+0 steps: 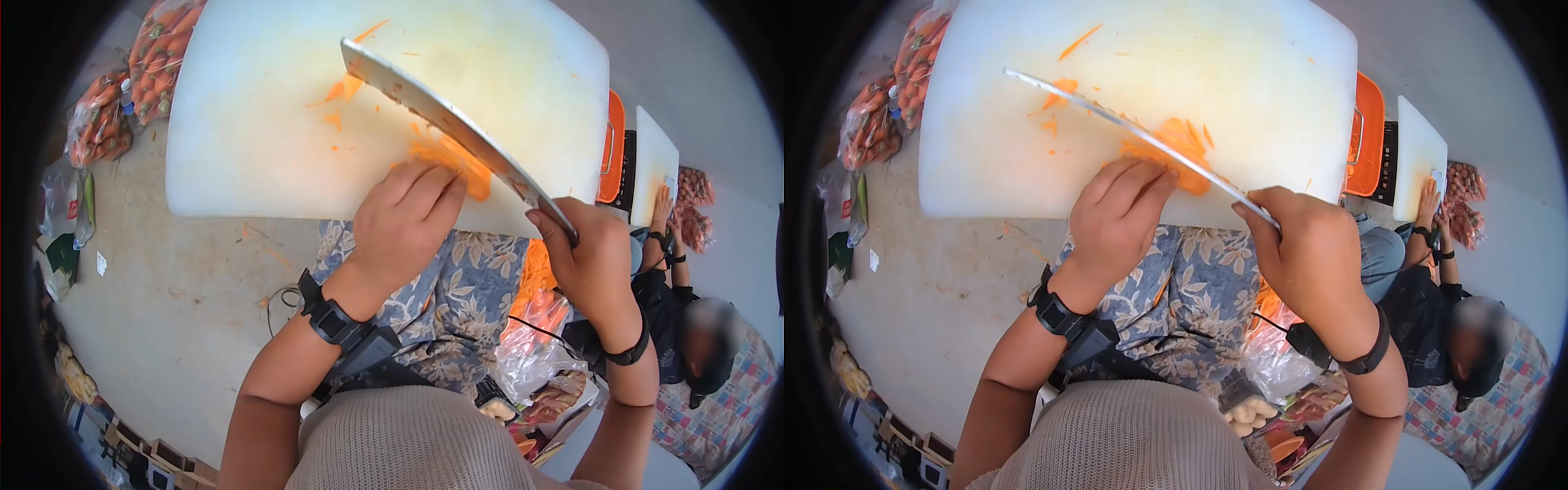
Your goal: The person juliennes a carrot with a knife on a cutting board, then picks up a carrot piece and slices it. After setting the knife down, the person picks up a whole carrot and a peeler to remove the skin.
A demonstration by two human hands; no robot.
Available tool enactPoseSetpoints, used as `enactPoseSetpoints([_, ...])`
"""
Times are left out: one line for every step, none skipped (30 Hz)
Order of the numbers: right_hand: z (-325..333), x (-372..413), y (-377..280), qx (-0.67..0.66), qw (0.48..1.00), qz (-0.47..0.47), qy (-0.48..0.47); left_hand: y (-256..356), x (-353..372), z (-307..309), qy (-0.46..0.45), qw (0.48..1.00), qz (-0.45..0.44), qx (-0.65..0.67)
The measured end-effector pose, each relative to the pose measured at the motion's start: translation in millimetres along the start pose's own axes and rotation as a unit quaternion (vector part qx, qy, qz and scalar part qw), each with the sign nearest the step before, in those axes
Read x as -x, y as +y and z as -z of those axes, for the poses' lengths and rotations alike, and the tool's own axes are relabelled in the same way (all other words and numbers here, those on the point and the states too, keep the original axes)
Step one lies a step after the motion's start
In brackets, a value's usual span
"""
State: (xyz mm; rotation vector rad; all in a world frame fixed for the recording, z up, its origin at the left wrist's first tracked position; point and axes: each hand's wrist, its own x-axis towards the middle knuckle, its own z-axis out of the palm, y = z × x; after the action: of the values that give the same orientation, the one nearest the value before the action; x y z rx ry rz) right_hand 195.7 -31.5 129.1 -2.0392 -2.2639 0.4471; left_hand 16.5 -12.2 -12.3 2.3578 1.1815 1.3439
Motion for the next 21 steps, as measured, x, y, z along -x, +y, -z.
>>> enactPoseSetpoints([2.2,2.9,0.1,0.008,1.0,-0.016,-0.025,0.2,0.4,-0.6,0.0,1.0,0.002,-0.001])
enactPoseSetpoints([1.5,5.7,1.8,0.009,0.999,-0.018,-0.026,0.2,1.1,-1.1,-0.002,1.0,0.004,-0.003])
enactPoseSetpoints([-1.2,8.3,4.3,0.02,0.999,-0.009,-0.04,0.9,0.8,-0.8,-0.003,1.0,0.006,-0.001])
enactPoseSetpoints([-4.0,9.5,6.1,0.03,0.998,0.0,-0.055,1.9,-0.5,0.7,-0.001,1.0,0.005,0.0])
enactPoseSetpoints([-6.0,9.5,7.0,0.026,0.998,0.0,-0.062,1.7,-0.8,2.5,-0.003,1.0,0.006,-0.001])
enactPoseSetpoints([-8.3,9.1,8.0,0.034,0.998,0.002,-0.061,1.3,-1.1,3.3,-0.009,1.0,0.011,-0.003])
enactPoseSetpoints([-11.4,8.2,8.7,0.042,0.997,0.003,-0.061,1.3,-2.0,3.2,-0.011,1.0,0.014,-0.001])
enactPoseSetpoints([-14.7,7.1,9.1,0.036,0.998,0.001,-0.051,1.5,-1.9,3.6,-0.013,1.0,0.016,0.004])
enactPoseSetpoints([-16.6,5.6,8.4,0.033,0.998,-0.004,-0.056,1.5,-1.6,4.2,-0.019,1.0,0.019,0.008])
enactPoseSetpoints([-16.6,3.0,7.2,0.044,0.997,-0.004,-0.064,1.7,-2.1,4.2,-0.019,1.0,0.02,0.006])
enactPoseSetpoints([-16.0,0.9,5.8,0.054,0.996,-0.005,-0.07,2.4,-2.4,3.6,-0.017,1.0,0.02,0.004])
enactPoseSetpoints([-16.2,-2.4,0.3,0.061,0.995,-0.011,-0.074,3.1,-2.6,2.9,-0.021,1.0,0.016,0.008])
enactPoseSetpoints([-20.9,-5.8,0.6,0.059,0.996,-0.017,-0.069,3.0,-3.5,1.8,-0.006,1.0,0.013,-0.001])
enactPoseSetpoints([-27.2,-9.4,3.3,0.039,0.998,-0.001,-0.051,3.3,-3.9,0.7,0.01,1.0,0.008,-0.01])
enactPoseSetpoints([-31.4,-12.4,3.7,0.018,0.999,0.016,-0.034,3.2,-3.5,0.4,0.009,1.0,0.0,-0.008])
enactPoseSetpoints([-33.6,-15.0,-0.3,0.016,0.999,0.025,-0.032,2.4,-2.3,0.4,-0.001,1.0,0.004,-0.001])
enactPoseSetpoints([-36.2,-17.7,-0.8,0.015,0.999,0.026,-0.024,1.7,-1.3,0.3,-0.01,1.0,0.007,0.004])
enactPoseSetpoints([-40.2,-20.3,-0.8,-0.005,0.999,0.031,-0.005,1.5,-0.4,-0.4,-0.007,1.0,0.0,0.001])
enactPoseSetpoints([-42.7,-21.9,-1.2,-0.025,0.999,0.038,0.014,1.0,0.3,-1.5,-0.007,1.0,-0.001,0.014])
enactPoseSetpoints([-42.9,-21.8,-0.7,-0.023,0.999,0.044,0.023,-0.7,0.2,-1.3,-0.005,1.0,-0.002,0.026])
enactPoseSetpoints([-41.7,-22.3,1.8,-0.06,0.997,0.032,0.027,-2.4,0.4,0.6,0.003,1.0,-0.008,0.02])
